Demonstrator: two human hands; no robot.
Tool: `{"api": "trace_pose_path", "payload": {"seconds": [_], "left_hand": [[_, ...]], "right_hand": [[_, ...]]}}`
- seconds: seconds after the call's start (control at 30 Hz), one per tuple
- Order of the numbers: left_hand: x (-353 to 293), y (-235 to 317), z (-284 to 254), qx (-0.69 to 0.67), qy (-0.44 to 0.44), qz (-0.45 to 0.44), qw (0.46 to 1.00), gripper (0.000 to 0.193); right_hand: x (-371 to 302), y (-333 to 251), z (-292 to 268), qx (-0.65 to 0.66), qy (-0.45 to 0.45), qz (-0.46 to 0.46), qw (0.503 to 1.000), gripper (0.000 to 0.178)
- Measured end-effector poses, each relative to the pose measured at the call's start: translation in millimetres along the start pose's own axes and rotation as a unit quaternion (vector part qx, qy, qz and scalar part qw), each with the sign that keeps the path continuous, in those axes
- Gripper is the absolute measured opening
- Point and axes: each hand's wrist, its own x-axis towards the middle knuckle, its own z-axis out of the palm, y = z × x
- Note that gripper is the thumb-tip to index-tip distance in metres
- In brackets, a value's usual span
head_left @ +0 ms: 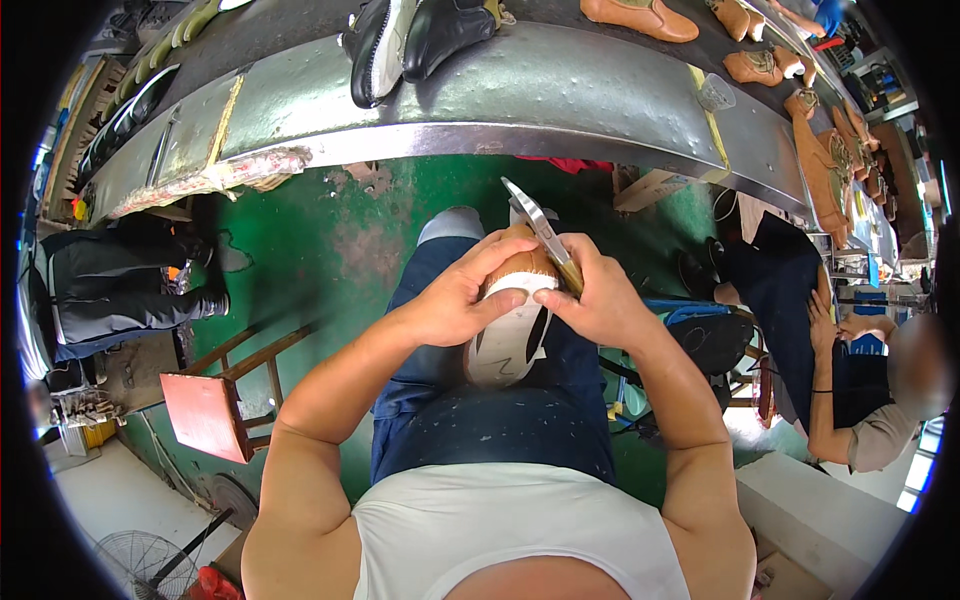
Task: The recorder is using lasting pincers to pull and secure shoe uppers onto lasts at a manufacturing conveyor belt.
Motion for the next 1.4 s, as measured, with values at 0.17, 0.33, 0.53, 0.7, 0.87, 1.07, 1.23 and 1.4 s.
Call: {"api": "trace_pose_path", "payload": {"seconds": [0.17, 0.33, 0.53, 0.7, 0.87, 1.07, 1.23, 1.4], "left_hand": [[4, -2, 7, -0.01, 0.024, -0.082, 0.996, 0.058], [-6, -24, 31, 0.152, 0.16, -0.176, 0.959, 0.051], [-10, -62, 19, 0.053, 0.106, -0.229, 0.966, 0.054], [13, -47, -4, -0.244, -0.042, -0.389, 0.887, 0.088], [-5, -60, 4, -0.319, -0.012, -0.341, 0.884, 0.098], [-8, -69, 9, -0.341, 0.003, -0.335, 0.878, 0.091], [-37, -80, 32, -0.238, 0.012, -0.283, 0.929, 0.095], [-48, -84, 52, -0.253, 0.065, -0.246, 0.933, 0.106]], "right_hand": [[9, 6, -13, -0.1, -0.048, 0.026, 0.993, 0.058], [19, 40, -2, 0.026, 0.024, 0.097, 0.995, 0.051], [-25, 88, 77, 0.068, 0.101, 0.232, 0.965, 0.061], [-41, 99, 57, 0.115, 0.071, 0.274, 0.952, 0.05], [-78, 74, 23, 0.099, -0.033, 0.301, 0.948, 0.031], [-74, 50, 9, 0.053, -0.12, 0.22, 0.967, 0.028], [-70, 55, 14, -0.161, -0.096, 0.008, 0.982, 0.037], [-47, 36, 13, -0.361, -0.173, -0.057, 0.915, 0.042]]}}
